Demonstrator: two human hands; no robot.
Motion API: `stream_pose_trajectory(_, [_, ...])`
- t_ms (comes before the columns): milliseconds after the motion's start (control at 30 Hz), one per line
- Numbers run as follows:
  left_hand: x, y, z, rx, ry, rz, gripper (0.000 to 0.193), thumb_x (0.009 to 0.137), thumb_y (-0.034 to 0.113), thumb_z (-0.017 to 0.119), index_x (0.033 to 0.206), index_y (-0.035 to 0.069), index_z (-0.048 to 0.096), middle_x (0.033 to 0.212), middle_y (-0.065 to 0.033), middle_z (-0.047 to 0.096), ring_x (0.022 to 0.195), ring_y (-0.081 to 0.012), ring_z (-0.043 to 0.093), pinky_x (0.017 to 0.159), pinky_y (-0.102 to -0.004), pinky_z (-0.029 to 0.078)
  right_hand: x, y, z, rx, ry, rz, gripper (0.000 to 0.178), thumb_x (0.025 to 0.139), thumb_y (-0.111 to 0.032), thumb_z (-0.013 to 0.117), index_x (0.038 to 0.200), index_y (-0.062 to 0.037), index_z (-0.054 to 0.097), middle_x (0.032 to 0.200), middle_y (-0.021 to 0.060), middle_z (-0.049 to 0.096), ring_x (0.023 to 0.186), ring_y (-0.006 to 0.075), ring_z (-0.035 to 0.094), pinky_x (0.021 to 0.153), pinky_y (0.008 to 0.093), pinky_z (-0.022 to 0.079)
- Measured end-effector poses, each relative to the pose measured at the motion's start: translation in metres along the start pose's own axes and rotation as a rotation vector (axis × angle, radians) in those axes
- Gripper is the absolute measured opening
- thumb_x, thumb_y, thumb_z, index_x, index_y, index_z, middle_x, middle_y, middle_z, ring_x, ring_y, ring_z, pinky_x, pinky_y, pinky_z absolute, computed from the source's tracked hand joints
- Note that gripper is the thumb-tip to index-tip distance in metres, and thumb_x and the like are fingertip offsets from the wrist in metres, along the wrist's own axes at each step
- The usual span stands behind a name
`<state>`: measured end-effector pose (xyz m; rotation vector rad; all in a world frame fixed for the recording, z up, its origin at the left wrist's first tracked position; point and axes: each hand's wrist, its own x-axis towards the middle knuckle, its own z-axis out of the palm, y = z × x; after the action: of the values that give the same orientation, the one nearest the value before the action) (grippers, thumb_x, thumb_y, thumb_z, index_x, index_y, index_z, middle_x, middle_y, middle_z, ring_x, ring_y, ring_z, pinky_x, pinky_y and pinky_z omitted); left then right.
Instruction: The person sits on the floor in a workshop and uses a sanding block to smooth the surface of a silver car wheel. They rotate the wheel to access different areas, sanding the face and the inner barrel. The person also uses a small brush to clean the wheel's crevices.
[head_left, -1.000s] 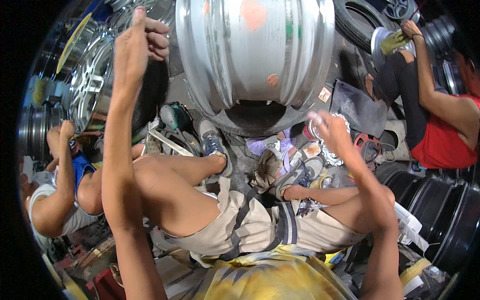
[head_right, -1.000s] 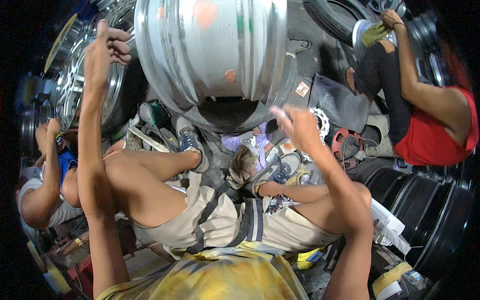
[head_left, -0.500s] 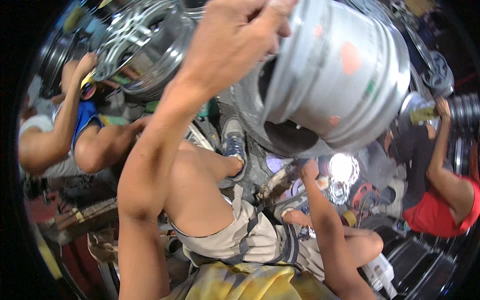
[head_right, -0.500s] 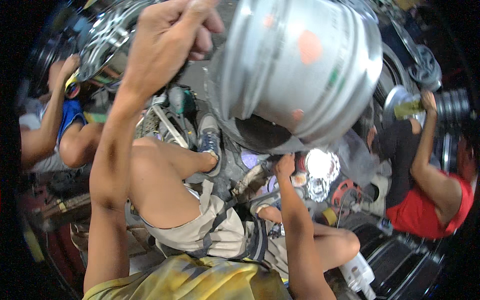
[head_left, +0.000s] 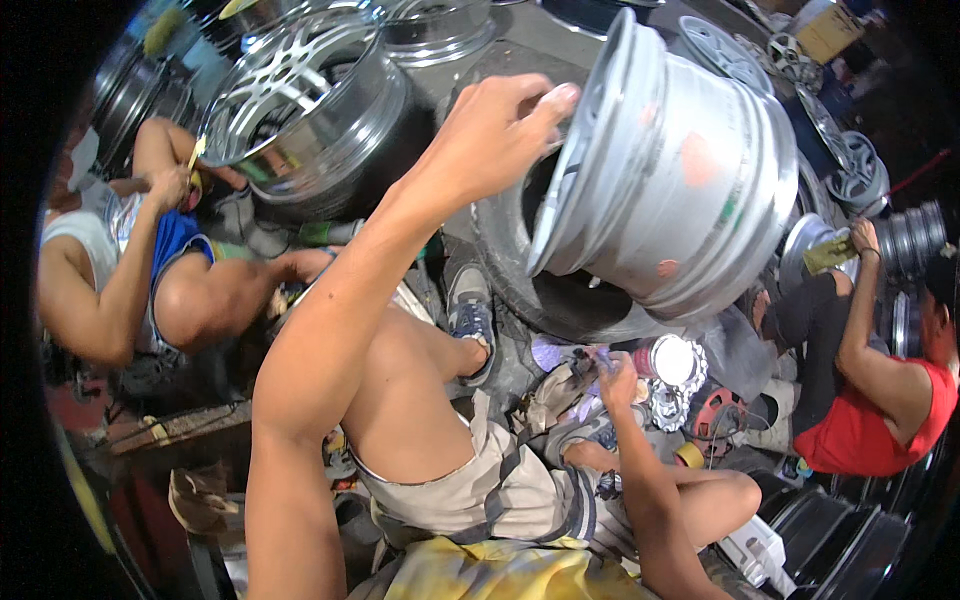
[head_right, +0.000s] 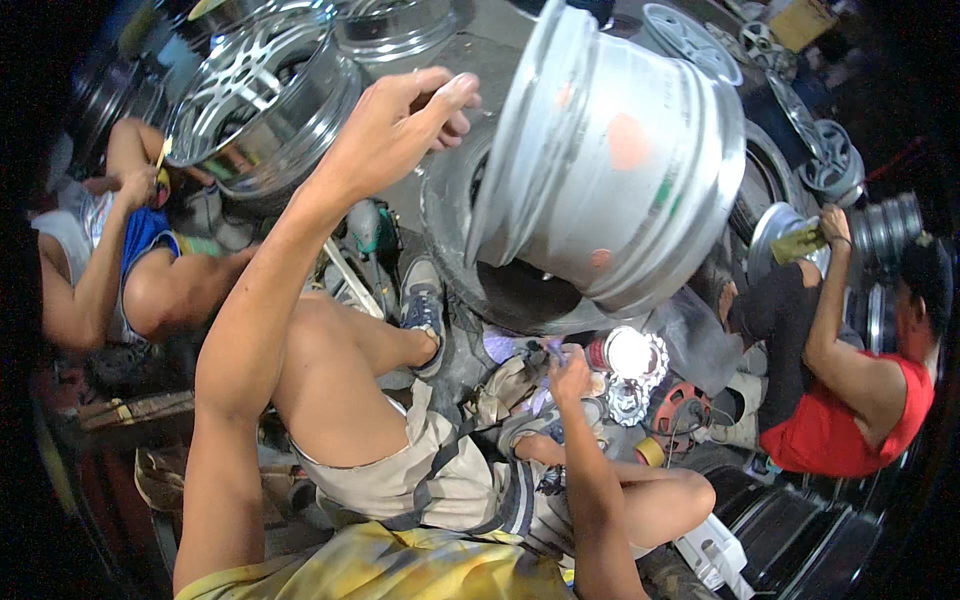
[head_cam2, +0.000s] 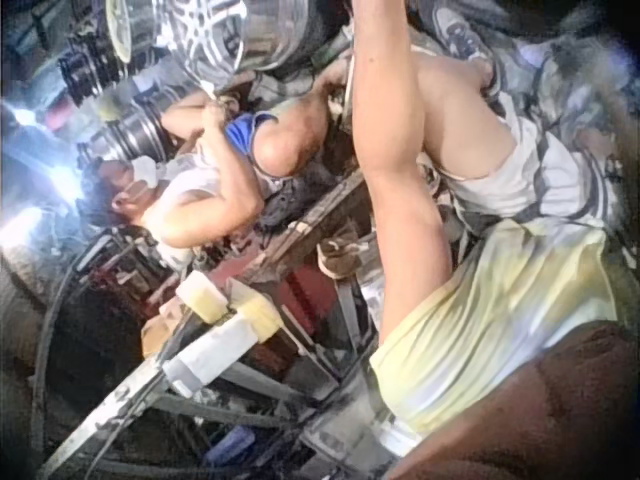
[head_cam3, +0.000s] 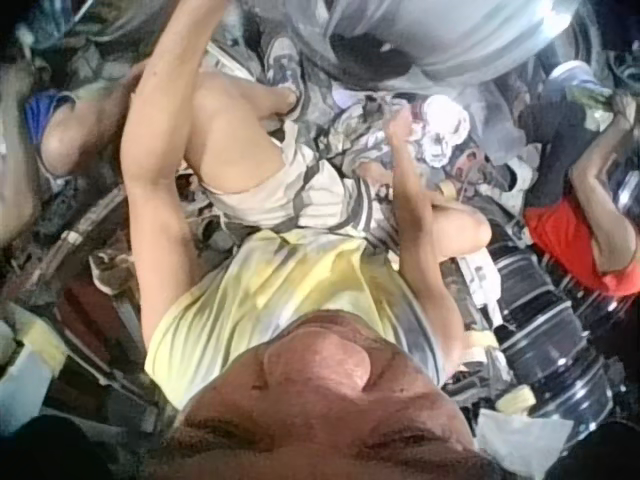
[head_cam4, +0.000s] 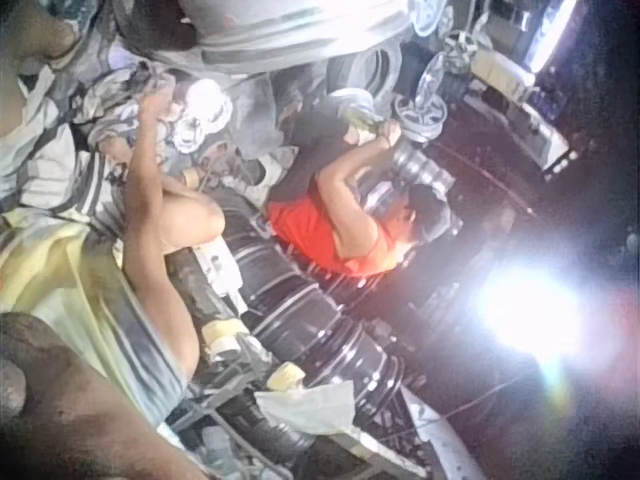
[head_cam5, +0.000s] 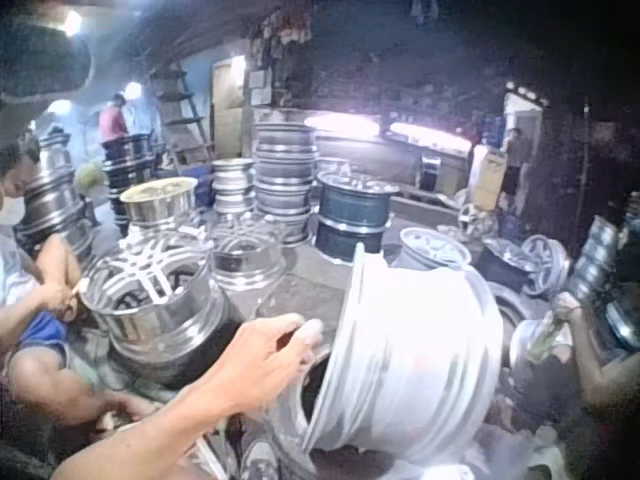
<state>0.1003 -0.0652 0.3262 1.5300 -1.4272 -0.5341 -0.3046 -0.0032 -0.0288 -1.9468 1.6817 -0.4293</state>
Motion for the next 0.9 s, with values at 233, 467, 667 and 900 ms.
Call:
stream_pose_trajectory(233, [0.004, -0.013, 0.032, -0.187, -0.152, -0.112, 0.054, 0.108, 0.044, 0.05, 0.098, -0.007, 0.067, 0.077, -0.0068, 0.067, 0.071, -0.0131, 0.057, 0.068, -0.0327, 0.05, 0.011, -0.034, -0.035, -0.175, -0.133, -0.176, 0.031, 0.084, -0.03, 0.077, 0.098, -0.0036, 0.071, 0.089, 0.0238, 0.067, 0.088, 0.0453, 0.068, 0.078, 0.053, 0.055])
stream_pose_trajectory(467, [0.001, 0.014, 0.066, 0.04, -0.002, -0.051, 0.05, 0.108, 0.035, 0.052, 0.084, -0.008, 0.061, 0.065, -0.0125, 0.049, 0.064, -0.0173, 0.044, 0.063, -0.0396, 0.041, 0.052, -0.045, -0.164, -0.334, -0.153, -0.111, 0.041, 0.084, -0.042, 0.078, 0.097, -0.0028, 0.074, 0.091, 0.0248, 0.072, 0.085, 0.0425, 0.072, 0.08, 0.0507, 0.057])
stream_pose_trajectory(667, [-0.002, 0.054, 0.1, 0.076, -0.101, 0.124, 0.044, 0.105, 0.03, 0.059, 0.081, -0.007, 0.059, 0.062, -0.0037, 0.044, 0.063, -0.0102, 0.039, 0.056, -0.0351, 0.036, 0.04, -0.093, -0.27, 0.204, -0.105, -0.069, 0.058, 0.088, -0.022, 0.078, 0.136, 0.0019, 0.056, 0.118, 0.0203, 0.066, 0.108, 0.0271, 0.067, 0.094, 0.0372, 0.053])
stream_pose_trajectory(900, [0.035, 0.081, 0.147, 0.025, -0.019, 0.139, 0.038, 0.098, 0.026, 0.064, 0.079, -0.007, 0.064, 0.063, -0.0223, 0.06, 0.057, -0.0269, 0.061, 0.061, -0.0428, 0.047, 0.055, -0.067, -0.261, 0.422, 0.349, -0.012, 0.036, 0.102, -0.024, 0.066, 0.126, 0.0024, 0.064, 0.114, 0.0142, 0.069, 0.104, 0.02, 0.064, 0.089, 0.0324, 0.051])
